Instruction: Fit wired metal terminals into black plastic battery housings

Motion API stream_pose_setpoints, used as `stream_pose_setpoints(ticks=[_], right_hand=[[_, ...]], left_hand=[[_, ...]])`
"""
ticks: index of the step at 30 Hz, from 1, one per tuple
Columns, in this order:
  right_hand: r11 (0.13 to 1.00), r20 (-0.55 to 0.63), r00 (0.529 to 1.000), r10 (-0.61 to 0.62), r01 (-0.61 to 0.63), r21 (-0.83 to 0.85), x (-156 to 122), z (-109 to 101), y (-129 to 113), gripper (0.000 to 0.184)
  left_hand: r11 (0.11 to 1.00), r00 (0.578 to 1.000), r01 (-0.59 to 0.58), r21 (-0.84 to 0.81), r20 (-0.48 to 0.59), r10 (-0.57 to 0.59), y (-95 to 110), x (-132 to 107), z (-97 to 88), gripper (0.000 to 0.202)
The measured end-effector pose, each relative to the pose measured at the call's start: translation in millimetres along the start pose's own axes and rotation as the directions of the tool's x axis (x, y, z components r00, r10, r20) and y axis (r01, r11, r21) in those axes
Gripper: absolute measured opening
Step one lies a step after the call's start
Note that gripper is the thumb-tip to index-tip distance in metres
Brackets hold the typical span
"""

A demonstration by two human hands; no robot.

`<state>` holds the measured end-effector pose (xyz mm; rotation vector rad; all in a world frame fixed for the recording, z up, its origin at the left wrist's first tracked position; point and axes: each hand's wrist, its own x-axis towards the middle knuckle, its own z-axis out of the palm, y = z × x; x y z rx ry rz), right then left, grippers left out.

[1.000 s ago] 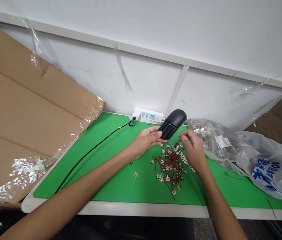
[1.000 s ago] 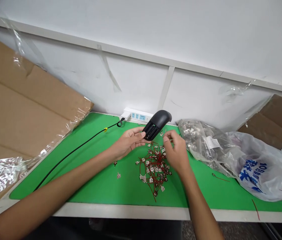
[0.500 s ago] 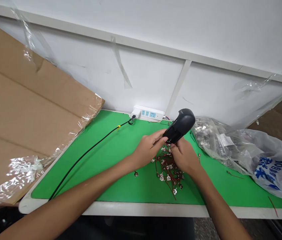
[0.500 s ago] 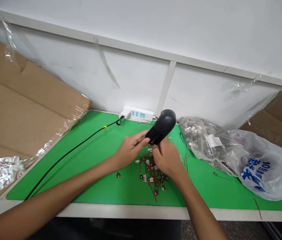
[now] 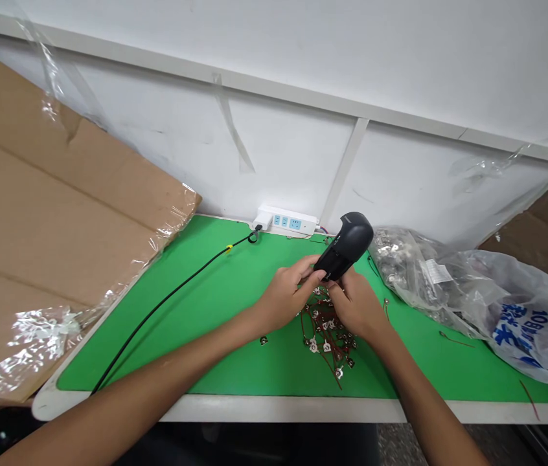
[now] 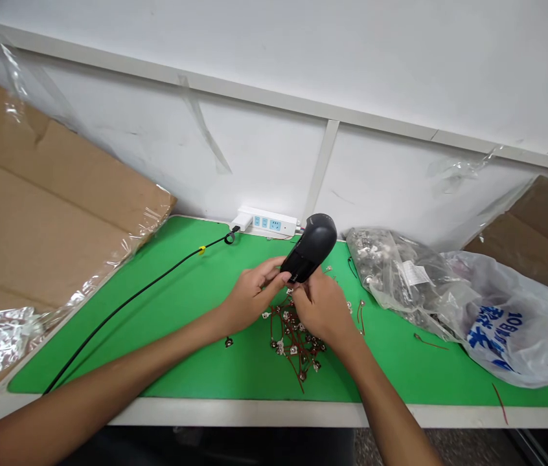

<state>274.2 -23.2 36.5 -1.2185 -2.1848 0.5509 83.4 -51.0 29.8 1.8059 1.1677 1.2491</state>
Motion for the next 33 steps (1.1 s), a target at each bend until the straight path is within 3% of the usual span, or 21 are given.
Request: stream_pose_setpoints(ticks=[7, 14, 18, 25, 29, 33], right_hand=[[0.995, 0.002, 0.999, -0.042, 0.041, 0.095, -1, 0, 0, 0.034], [0.988, 0.089, 0.996, -0.008, -0.006, 0.157, 3, -2, 1, 0.027], [0.989, 0.112, 0.994, -0.003, -0.014, 0.149, 4, -2, 0, 0.016], [0.987, 0.140, 0.990, 0.012, -0.034, 0.157, 6, -1, 4, 0.018], [0.962, 0.126, 0.992, -0.007, -0.027, 0.271, 7, -4, 6, 0.021], [0.869, 0.175, 0.984, 0.033, -0.115, 0.481, 8, -5, 8, 0.032]], left_hand=[[0.989, 0.999, 0.044, -0.140, -0.010, -0.046, 0, -1, 1.4, 0.046], [0.956, 0.996, 0.085, -0.280, 0.029, -0.080, -7, -1, 4.0, 0.048], [0.955, 0.995, 0.098, -0.280, 0.048, -0.088, -9, -2, 4.5, 0.048], [0.954, 0.991, 0.133, -0.269, 0.027, -0.131, -10, -1, 6.8, 0.045], [0.875, 0.974, 0.227, -0.427, 0.108, -0.200, -8, 5, 6.3, 0.055], [0.781, 0.937, 0.348, -0.518, 0.221, -0.270, -5, 11, 4.6, 0.055]])
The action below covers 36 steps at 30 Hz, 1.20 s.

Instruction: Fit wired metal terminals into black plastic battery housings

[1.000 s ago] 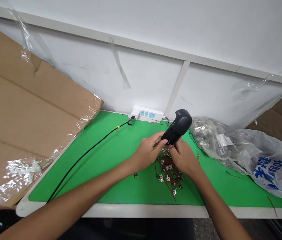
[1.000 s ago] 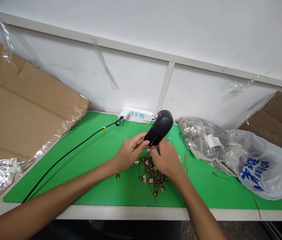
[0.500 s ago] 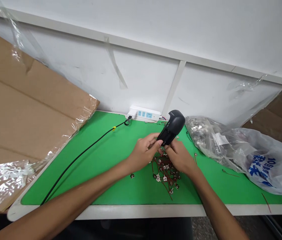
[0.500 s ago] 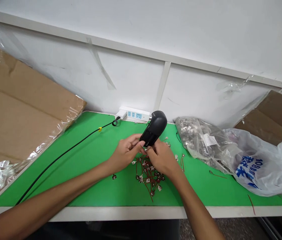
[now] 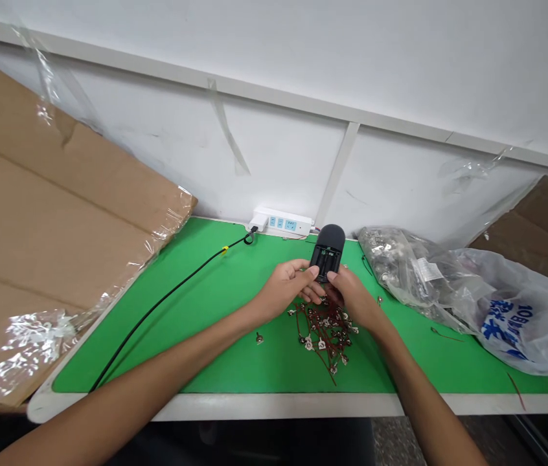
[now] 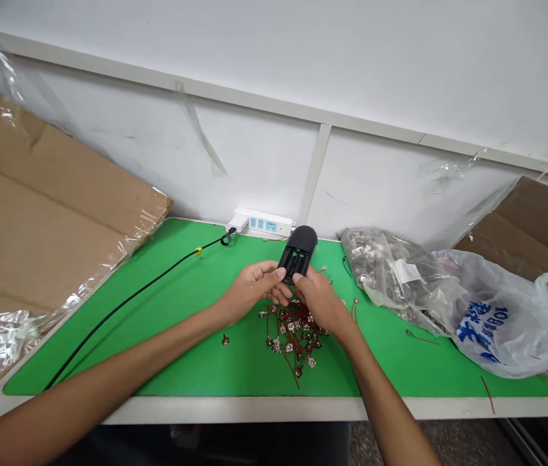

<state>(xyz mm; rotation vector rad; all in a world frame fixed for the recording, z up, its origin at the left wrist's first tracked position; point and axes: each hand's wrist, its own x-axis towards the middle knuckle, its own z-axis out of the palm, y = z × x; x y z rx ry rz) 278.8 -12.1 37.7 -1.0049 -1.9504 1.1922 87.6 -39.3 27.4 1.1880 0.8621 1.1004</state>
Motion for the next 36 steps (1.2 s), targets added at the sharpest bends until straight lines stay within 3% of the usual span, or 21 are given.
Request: stream_pose_setpoints(ticks=[3, 7, 15, 20, 24, 29, 31, 33, 36], right_hand=[[0.996, -0.016, 0.999, 0.049, -0.048, 0.075, 3, 1, 2, 0.047], [0.987, 0.000, 0.996, 0.094, -0.093, 0.128, 6, 2, 6, 0.049], [0.982, 0.035, 0.991, 0.132, -0.135, 0.132, 6, 6, 11, 0.056], [0.911, 0.114, 0.978, 0.176, -0.206, 0.356, 8, 10, 10, 0.055], [0.828, 0.193, 0.971, 0.143, -0.225, 0.514, 8, 12, 2, 0.053], [0.829, 0.127, 0.989, 0.079, -0.136, 0.542, 10, 16, 0, 0.051], [0.848, 0.101, 0.993, 0.056, -0.100, 0.521, 9, 15, 4, 0.051], [0.881, 0.067, 0.997, 0.039, -0.066, 0.469, 6, 14, 9, 0.049], [0.908, 0.053, 0.998, 0.026, -0.046, 0.417, 4, 11, 17, 0.043]], left_hand=[[0.997, 0.999, 0.002, 0.074, -0.032, 0.001, 1, 2, -1.1, 0.052], [0.984, 0.996, 0.005, 0.180, -0.085, 0.010, -1, 3, -2.2, 0.051], [0.979, 0.997, 0.030, 0.201, -0.071, -0.016, -2, 6, -5.6, 0.048], [0.986, 0.992, 0.109, 0.127, -0.074, -0.100, 1, 7, -7.9, 0.048], [0.990, 0.991, 0.031, 0.140, -0.131, -0.013, 1, 12, -12.0, 0.059], [0.970, 0.976, -0.065, 0.236, -0.187, 0.111, 2, 12, -17.2, 0.062], [0.897, 0.950, -0.163, 0.411, -0.181, 0.256, 4, 6, -19.5, 0.053], [0.720, 0.903, -0.280, 0.635, -0.081, 0.423, 6, 0, -23.3, 0.044], [0.461, 0.843, -0.400, 0.792, 0.121, 0.524, 6, -4, -31.9, 0.061]])
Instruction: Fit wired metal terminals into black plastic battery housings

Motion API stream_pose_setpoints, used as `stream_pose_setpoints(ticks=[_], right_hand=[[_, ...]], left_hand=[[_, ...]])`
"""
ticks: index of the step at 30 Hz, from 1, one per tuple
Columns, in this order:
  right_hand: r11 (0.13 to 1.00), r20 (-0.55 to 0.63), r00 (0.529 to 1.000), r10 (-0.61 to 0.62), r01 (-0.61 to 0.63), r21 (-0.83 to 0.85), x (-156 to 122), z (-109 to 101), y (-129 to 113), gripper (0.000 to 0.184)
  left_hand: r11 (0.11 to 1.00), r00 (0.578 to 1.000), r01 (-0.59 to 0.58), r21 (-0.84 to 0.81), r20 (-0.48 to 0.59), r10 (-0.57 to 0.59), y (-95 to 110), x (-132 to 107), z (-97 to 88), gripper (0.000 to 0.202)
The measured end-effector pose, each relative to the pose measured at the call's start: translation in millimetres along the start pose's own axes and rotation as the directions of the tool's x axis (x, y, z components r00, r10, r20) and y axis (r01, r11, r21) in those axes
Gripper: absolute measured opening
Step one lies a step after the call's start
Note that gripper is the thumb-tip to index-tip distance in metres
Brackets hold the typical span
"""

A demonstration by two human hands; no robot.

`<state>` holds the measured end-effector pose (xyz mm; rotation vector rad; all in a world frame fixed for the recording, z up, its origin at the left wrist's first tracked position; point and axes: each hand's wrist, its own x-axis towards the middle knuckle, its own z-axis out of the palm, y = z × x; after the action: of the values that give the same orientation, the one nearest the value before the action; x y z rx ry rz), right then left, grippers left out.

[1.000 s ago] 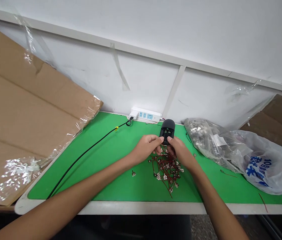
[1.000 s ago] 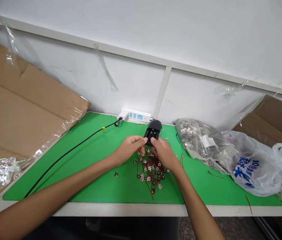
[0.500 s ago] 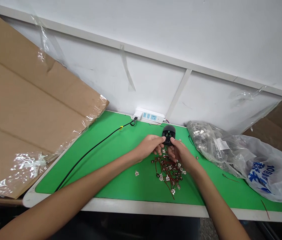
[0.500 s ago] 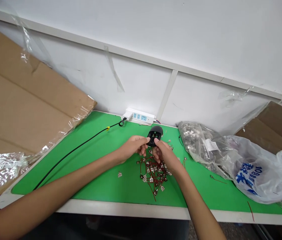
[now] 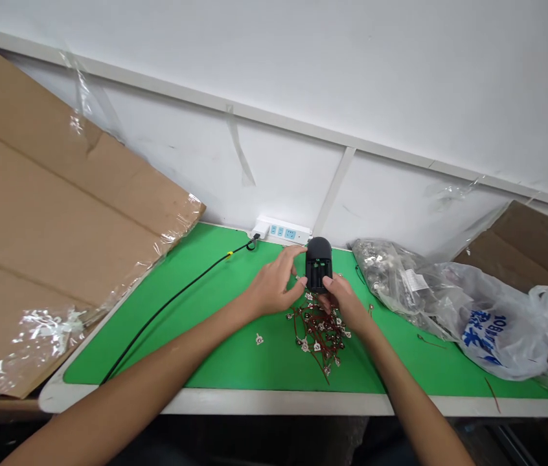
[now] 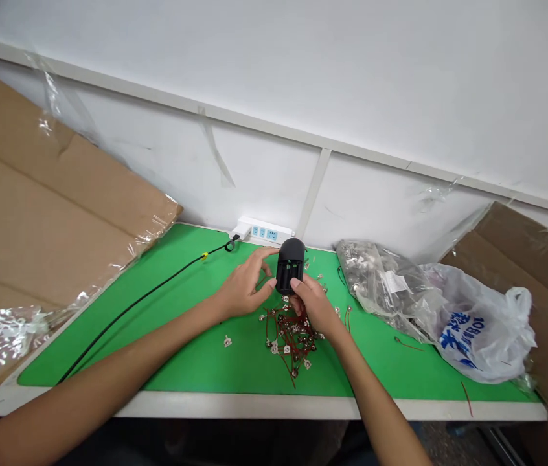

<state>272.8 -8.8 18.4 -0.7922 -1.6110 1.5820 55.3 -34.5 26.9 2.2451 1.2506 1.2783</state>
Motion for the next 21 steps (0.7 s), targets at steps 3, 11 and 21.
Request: stream_pose_setpoints(ticks=[3, 11, 21], right_hand=[[0.998, 0.061, 0.998, 0.014, -0.017, 0.055, 1, -3, 2, 0.046], [0.933, 0.381, 0.910, 0.162, -0.267, 0.241, 1, -2, -5, 0.054], [0.888, 0.585, 0.803, 0.113, -0.346, 0.303, -4, 1, -5, 0.065]], left_hand=[[0.990, 0.998, -0.063, 0.130, 0.016, 0.062, -11, 1, -1.4, 0.078], [0.894, 0.975, -0.218, 0.391, 0.118, 0.186, -29, 2, -2.2, 0.059], [0.844, 0.938, -0.302, 0.444, 0.297, 0.179, -1, 1, -36.6, 0.033]])
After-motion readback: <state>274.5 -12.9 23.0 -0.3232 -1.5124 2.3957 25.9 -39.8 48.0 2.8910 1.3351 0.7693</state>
